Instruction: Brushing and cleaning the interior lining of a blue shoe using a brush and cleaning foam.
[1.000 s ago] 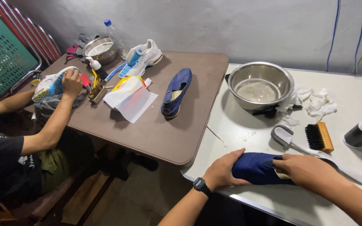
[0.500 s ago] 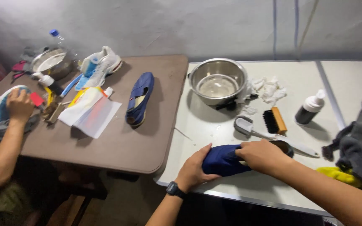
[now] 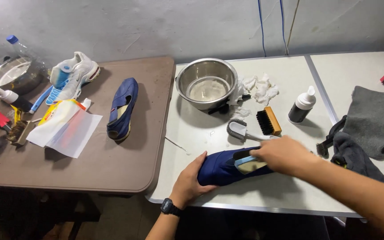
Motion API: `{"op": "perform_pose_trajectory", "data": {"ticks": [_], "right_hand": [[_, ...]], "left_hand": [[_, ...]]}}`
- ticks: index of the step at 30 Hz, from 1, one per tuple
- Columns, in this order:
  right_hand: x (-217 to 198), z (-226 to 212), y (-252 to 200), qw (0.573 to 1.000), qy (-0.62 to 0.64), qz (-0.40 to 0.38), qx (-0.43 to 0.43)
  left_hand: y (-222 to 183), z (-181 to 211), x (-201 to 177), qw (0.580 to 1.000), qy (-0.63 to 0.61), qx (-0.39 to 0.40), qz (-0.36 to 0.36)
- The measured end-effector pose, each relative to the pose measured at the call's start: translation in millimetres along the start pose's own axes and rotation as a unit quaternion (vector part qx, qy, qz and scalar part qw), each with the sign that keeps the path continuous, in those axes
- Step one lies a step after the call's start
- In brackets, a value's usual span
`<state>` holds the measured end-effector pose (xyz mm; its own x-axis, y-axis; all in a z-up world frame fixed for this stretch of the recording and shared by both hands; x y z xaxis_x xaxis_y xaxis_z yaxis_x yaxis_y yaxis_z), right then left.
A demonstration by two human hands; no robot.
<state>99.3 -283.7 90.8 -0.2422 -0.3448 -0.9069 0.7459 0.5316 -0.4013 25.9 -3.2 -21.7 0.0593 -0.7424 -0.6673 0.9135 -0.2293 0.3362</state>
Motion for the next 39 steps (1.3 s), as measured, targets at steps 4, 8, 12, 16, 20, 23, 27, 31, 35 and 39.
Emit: {"op": "perform_pose_trajectory", "data": {"ticks": [4,8,12,16,20,23,27,31,35,39], "right_hand": [[19.1,-45.4,23.2,0.995,0.063,0.042,-0.063],[1.5,-26.1,1.7,0.999,0.007,0.04,-0.035],[-44.4,11.4,-41.9,0.99,-0.048,-0.054,0.123],[-30.7,-6.4,-20.8,0.994,-0.06,-0.049,0.079],[9.5,-47.4,11.9,0.994,-0.03,0.056,-0.09],[-2.2,-51.3,11.1,0.99,-0.029,0.079,-0.114],[-37.7,-28.0,-5.0,0.996,-0.09,0.012,-0.024],[-53.0,-1.0,-1.5,0.992,-0.101,0.006,0.077],[-31.9,4.2,28.4,0.969,-0.181,0.167,0.031],[-26.8,19.9,61.1,0.903,-0.213,0.372,-0.026]], "left_hand": [[-0.2,0.0,-1.1,1.0,0.015,0.01,0.008],[-9.0,3.4,-5.3,1.0,0.007,0.006,0.006],[-18.5,20.1,-14.1,0.997,-0.001,-0.071,0.021],[-27.3,41.5,-5.4,0.996,0.013,-0.081,0.041],[-56.4,68.0,19.2,0.979,0.122,-0.146,0.071],[-83.1,74.0,39.1,0.958,0.216,-0.169,0.079],[-95.1,84.0,46.6,0.95,0.24,-0.192,0.053],[-86.7,78.7,33.8,0.959,0.219,-0.174,0.046],[-56.0,78.7,22.8,0.961,0.16,-0.224,-0.005],[-46.8,65.5,42.4,0.98,0.088,-0.176,0.0]]}}
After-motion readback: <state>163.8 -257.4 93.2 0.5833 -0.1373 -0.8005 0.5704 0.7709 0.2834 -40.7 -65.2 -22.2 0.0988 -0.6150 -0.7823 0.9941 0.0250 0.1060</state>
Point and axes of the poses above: each hand's wrist, its own y-axis towards the middle knuckle, its own x-axis out of the palm, z = x × y, the point moved 2 cm from there along y, towards the middle knuckle, and after that the axes turned 8 degrees about z, right-handed, at the moved point
